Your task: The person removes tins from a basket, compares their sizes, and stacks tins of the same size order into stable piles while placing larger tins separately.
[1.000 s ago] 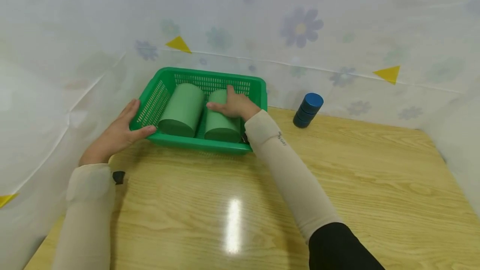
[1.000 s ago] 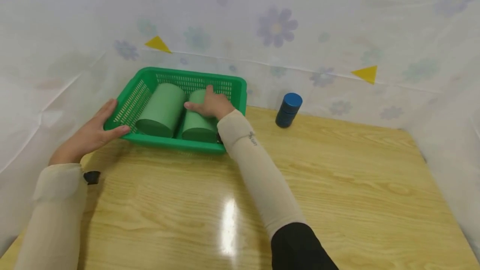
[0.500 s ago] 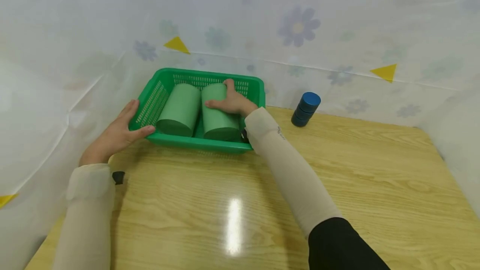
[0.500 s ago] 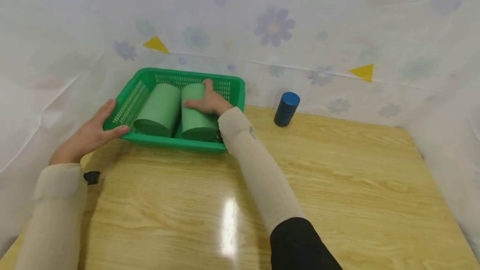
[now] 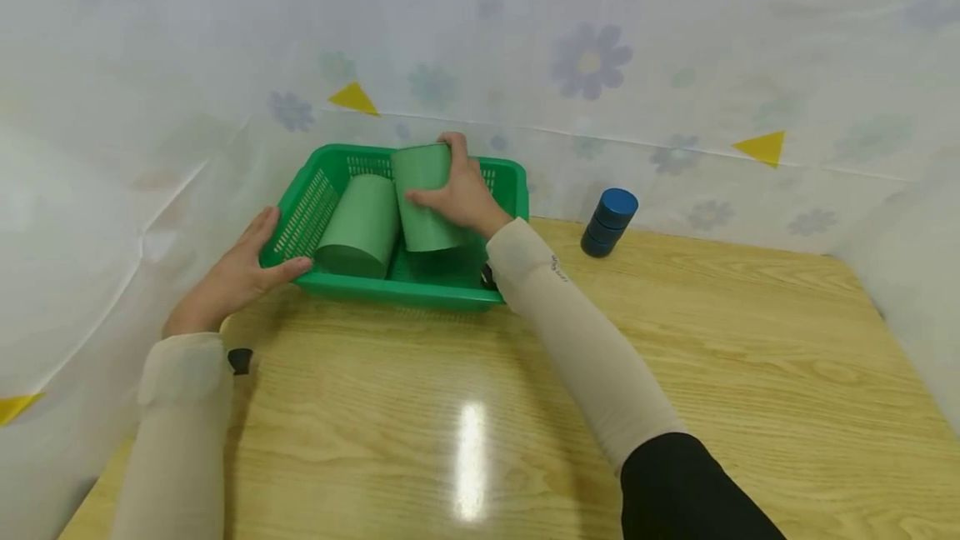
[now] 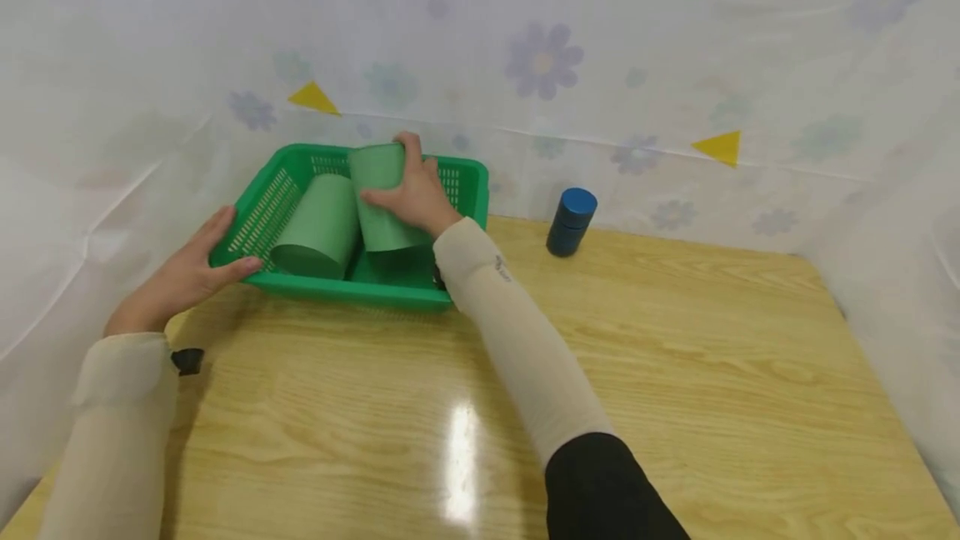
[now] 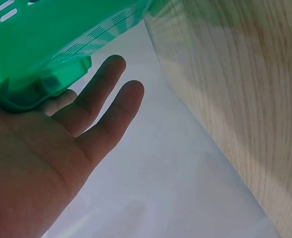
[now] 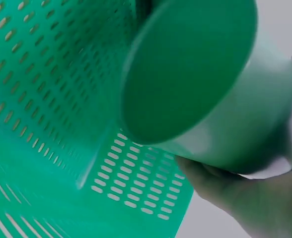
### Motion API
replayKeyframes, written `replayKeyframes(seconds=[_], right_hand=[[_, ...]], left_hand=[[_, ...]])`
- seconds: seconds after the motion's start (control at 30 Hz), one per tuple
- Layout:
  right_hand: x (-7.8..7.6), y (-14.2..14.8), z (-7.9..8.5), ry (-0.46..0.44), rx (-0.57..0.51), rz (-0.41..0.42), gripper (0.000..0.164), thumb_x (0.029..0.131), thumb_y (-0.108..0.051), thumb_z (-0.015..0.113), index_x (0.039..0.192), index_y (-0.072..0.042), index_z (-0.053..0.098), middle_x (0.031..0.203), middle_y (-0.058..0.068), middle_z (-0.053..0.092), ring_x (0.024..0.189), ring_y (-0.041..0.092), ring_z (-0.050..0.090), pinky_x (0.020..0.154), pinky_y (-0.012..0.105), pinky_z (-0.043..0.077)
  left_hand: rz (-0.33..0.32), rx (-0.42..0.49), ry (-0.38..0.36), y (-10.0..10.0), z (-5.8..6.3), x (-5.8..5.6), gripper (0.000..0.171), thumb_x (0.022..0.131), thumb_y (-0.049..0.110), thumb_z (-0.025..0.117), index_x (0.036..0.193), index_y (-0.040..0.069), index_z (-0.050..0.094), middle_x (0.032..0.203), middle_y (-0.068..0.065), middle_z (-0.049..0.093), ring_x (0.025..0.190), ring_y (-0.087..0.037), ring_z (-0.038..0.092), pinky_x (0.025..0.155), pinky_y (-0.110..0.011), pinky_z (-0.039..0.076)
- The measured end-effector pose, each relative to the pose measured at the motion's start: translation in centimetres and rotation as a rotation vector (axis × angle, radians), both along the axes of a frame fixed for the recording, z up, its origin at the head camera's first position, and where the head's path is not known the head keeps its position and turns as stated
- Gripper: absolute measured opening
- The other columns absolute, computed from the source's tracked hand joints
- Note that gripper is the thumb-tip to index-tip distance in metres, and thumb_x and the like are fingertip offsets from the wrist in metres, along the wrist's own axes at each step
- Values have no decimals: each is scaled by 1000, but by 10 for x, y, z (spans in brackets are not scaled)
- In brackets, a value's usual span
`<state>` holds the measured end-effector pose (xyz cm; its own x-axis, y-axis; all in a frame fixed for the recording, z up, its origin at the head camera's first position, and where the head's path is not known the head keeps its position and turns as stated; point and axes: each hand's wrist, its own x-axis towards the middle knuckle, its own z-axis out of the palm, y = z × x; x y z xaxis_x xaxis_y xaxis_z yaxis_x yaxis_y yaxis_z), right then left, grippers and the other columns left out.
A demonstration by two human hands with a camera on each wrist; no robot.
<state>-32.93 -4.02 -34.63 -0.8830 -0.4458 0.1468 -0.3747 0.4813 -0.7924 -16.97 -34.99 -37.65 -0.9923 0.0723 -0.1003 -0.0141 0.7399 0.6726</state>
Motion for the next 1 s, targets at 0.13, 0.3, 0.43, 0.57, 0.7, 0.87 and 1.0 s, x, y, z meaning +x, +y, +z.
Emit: replayKeyframes(seconds=[0.13,0.3,0.43,0.57,0.7,0.87,1.0], right_hand=[[5,-2,11,40,-96,-4,90,85,-50,78,149,-29,18,136,14,36,107,27,51,79,42,52],[12,0,34,122,-220,14,89,85,-46,79,147,-26,19,138,12,35,109,25,51,81,39,52],[19,7,48,146,-284,39,89,84,-43,81,147,-26,20,142,8,35,112,24,51,85,39,52],[26,16,53,164,-325,47,87,84,-40,82,146,-27,21,143,6,38,112,25,54,85,41,53],[31,28,51,203,-339,48,86,84,-39,81,146,-28,22,144,7,39,113,24,55,85,42,53],[41,44,50,256,-342,52,85,85,-37,81,145,-26,22,145,9,37,115,23,54,88,42,52],[51,58,50,314,-328,41,85,85,-37,81,144,-23,22,147,10,35,118,22,52,90,42,51]], left_hand=[[-5,-2,8,-2,-1,0,102,99,50,60,160,22,-17,165,-4,-22,150,-41,-13,111,-73,7],[0,-2,11,-4,0,1,101,100,50,60,160,21,-16,165,-3,-22,150,-42,-13,110,-74,7],[-2,-9,18,-7,1,0,101,100,50,59,160,20,-15,166,-3,-22,150,-43,-13,110,-75,7],[-4,-6,19,-10,2,-1,100,100,49,60,160,21,-15,165,-3,-22,150,-42,-13,110,-74,7],[-3,-14,14,-11,1,-1,101,100,50,60,160,20,-16,165,-3,-22,150,-42,-13,111,-74,6],[-1,-18,8,-11,0,-1,101,100,50,60,160,21,-16,165,-3,-22,150,-42,-14,110,-74,6],[0,-12,10,-11,1,-1,101,100,50,60,160,22,-16,166,-5,-22,150,-43,-14,110,-74,6]])
